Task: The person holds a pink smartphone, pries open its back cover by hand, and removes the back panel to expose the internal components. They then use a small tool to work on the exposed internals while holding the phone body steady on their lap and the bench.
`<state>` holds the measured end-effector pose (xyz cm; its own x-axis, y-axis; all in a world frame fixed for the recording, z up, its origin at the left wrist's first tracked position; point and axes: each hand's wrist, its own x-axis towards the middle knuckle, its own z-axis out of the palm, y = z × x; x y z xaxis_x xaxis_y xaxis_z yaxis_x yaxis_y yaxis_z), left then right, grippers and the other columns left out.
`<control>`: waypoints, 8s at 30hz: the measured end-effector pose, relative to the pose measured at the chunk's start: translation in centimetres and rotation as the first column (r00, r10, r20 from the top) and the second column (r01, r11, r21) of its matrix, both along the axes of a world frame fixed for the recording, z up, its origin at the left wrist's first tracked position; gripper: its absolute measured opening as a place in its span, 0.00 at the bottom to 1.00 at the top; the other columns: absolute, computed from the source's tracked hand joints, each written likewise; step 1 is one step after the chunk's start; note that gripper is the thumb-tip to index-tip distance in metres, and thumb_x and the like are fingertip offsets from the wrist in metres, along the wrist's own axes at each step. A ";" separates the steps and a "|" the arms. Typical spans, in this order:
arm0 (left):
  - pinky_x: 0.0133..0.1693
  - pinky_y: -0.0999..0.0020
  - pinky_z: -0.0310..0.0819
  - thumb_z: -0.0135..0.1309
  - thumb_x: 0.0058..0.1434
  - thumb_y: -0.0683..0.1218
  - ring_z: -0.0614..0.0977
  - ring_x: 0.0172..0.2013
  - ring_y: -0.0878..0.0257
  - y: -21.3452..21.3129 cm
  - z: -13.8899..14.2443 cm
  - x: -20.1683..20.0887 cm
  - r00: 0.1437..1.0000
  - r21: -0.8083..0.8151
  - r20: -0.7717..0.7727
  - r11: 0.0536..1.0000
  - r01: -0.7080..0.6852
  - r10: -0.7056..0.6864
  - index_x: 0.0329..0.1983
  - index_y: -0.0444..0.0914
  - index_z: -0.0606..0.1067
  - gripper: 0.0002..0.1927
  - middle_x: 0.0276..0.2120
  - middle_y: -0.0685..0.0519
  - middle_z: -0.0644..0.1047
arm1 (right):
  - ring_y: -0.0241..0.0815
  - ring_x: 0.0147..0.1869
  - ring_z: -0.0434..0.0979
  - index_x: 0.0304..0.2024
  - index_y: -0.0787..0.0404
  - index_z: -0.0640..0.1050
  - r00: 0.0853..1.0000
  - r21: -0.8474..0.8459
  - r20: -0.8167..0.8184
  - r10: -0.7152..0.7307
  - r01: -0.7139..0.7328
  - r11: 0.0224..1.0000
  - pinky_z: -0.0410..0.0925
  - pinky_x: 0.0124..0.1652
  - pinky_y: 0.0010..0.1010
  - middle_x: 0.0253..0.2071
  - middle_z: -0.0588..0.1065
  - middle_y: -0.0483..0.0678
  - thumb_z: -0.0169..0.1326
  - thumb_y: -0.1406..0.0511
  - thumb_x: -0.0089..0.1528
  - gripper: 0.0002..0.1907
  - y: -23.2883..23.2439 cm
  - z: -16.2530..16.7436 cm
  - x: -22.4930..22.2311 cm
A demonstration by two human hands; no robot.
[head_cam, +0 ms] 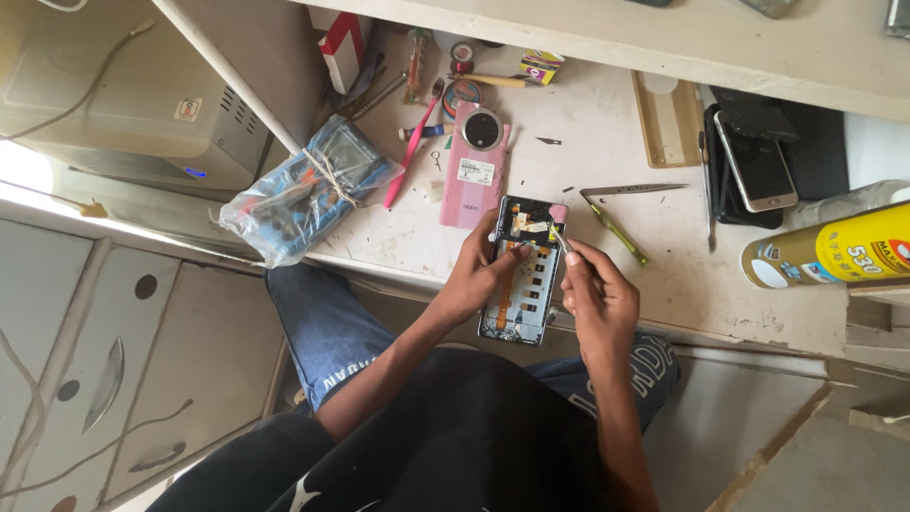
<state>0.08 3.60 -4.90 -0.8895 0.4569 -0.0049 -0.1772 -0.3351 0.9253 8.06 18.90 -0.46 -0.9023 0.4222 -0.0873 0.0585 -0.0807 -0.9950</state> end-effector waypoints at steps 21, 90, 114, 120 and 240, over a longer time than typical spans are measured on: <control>0.59 0.67 0.67 0.52 0.67 0.38 0.73 0.56 0.63 0.0 -1.1 0.2 0.991 -0.034 -0.135 0.999 -0.018 0.014 0.66 0.28 0.62 0.26 0.53 0.45 0.75 | 0.23 0.28 0.64 0.51 0.64 0.82 1.000 0.207 -0.019 -0.014 0.018 0.978 0.59 0.27 0.17 0.27 0.71 0.39 0.57 0.67 0.68 0.11 0.4 -0.3 -0.4; 0.35 0.71 0.71 0.53 0.65 0.43 0.76 0.36 0.67 0.7 -1.7 0.6 1.000 -0.165 0.016 0.986 -0.021 0.024 0.65 0.32 0.61 0.28 0.41 0.48 0.77 | 0.26 0.26 0.68 0.50 0.63 0.81 0.995 0.600 -0.083 0.049 0.011 0.800 0.62 0.27 0.20 0.23 0.74 0.42 0.58 0.68 0.67 0.09 -0.3 4.0 1.2; 0.48 0.61 0.73 0.44 0.60 0.38 0.77 0.48 0.58 -1.0 -0.9 -0.7 0.978 -0.024 0.191 0.996 0.088 -0.082 0.73 0.35 0.57 0.35 0.51 0.44 0.75 | 0.46 0.43 0.81 0.57 0.64 0.78 0.993 0.834 -0.117 0.008 0.094 0.544 0.70 0.36 0.32 0.46 0.79 0.53 0.52 0.79 0.62 0.21 3.0 0.3 2.5; 0.51 0.61 0.78 0.45 0.60 0.37 0.78 0.52 0.58 -1.2 -0.7 -0.8 0.967 0.070 0.217 0.990 0.119 -0.132 0.71 0.34 0.58 0.33 0.54 0.43 0.74 | 0.54 0.50 0.80 0.60 0.64 0.75 0.985 0.900 -0.161 0.061 0.121 0.419 0.72 0.45 0.39 0.52 0.77 0.57 0.54 0.78 0.60 0.24 2.2 0.8 1.9; 0.42 0.71 0.77 0.53 0.69 0.46 0.80 0.40 0.67 0.1 -0.2 -1.7 1.000 -0.128 0.027 0.992 0.003 0.001 0.58 0.31 0.73 0.18 0.41 0.51 0.82 | 0.41 0.47 0.80 0.48 0.67 0.72 0.976 0.603 -0.211 -0.057 0.176 0.778 0.75 0.44 0.31 0.47 0.79 0.54 0.53 0.69 0.69 0.08 7.8 4.0 -0.9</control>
<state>-1.65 3.73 -5.09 -0.8878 0.4519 -0.0871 -0.2030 -0.2145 0.9554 7.17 26.72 3.53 -0.8177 0.4342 0.3779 -0.0866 0.5563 -0.8264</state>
